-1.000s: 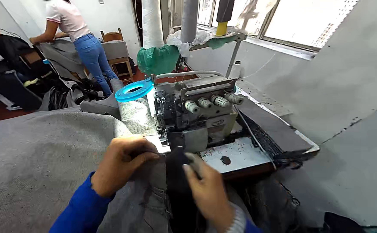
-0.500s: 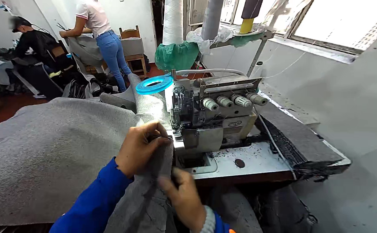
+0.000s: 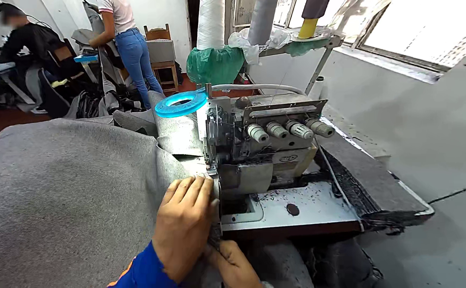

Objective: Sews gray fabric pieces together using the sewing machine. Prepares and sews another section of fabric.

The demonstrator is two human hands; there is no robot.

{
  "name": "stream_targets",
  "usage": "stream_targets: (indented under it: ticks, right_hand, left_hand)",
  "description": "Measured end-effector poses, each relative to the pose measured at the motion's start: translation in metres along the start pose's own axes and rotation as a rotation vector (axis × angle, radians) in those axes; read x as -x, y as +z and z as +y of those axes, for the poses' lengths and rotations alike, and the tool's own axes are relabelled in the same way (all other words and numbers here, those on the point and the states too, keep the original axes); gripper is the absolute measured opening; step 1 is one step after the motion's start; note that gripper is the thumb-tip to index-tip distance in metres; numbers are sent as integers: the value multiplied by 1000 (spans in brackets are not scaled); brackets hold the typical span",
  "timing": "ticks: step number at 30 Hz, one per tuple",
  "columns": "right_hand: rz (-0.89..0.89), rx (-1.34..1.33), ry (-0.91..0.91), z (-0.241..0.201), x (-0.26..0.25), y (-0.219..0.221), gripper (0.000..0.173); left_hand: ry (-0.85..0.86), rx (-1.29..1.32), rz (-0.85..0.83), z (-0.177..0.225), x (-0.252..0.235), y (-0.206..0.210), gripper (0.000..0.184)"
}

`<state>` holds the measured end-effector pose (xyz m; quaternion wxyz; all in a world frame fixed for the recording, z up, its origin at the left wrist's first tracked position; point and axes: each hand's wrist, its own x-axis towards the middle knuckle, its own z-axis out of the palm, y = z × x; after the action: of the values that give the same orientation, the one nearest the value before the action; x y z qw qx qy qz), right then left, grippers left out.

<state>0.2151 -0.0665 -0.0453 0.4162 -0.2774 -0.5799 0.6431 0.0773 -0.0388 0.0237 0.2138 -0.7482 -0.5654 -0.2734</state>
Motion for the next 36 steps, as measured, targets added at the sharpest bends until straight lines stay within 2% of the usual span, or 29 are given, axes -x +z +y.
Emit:
stream_targets:
  ticks: [5, 10, 14, 16, 19, 20, 21, 23, 24, 31, 34, 36]
  right_hand:
    - [-2, -93, -74, -12, -16, -13, 25]
    - [-22, 66, -169, -18, -25, -25, 31]
    - [68, 251, -267, -19, -28, -22, 32]
    - [94, 329, -313, -16, -29, -18, 30]
    - [152, 425, -385, -15, -33, -11, 30]
    - [189, 453, -400, -16, -36, -8, 32]
    - [231, 481, -412, -16, -39, -5, 34]
    - [285, 537, -434, -19, -47, -2, 36]
    - [300, 559, -445, -20, -51, -2, 36]
    - [277, 632, -594, -6, -54, 7, 37]
    - [364, 692, -647, 10, -50, -1, 41]
    - [411, 835, -670, 15, -48, -16, 37]
  left_hand:
    - [-26, 144, -67, -9, -14, -2, 22]
    - [105, 208, -83, -5, -9, -22, 25]
    - [242, 217, -73, 1, 4, -27, 23]
    - [305, 223, -85, -4, 10, -27, 33]
    - [385, 188, -119, -17, 17, -25, 74]
    - [407, 166, -128, -21, 18, -24, 79]
    - [428, 151, -136, -26, 18, -23, 74]
    - [452, 139, -117, -34, 13, -20, 39]
    - [452, 142, -97, -37, 9, -18, 29]
    - [339, 300, -98, -50, -12, -4, 31]
    - [293, 337, -68, -50, -4, 2, 33]
    - [184, 222, 31, -57, 19, 7, 33]
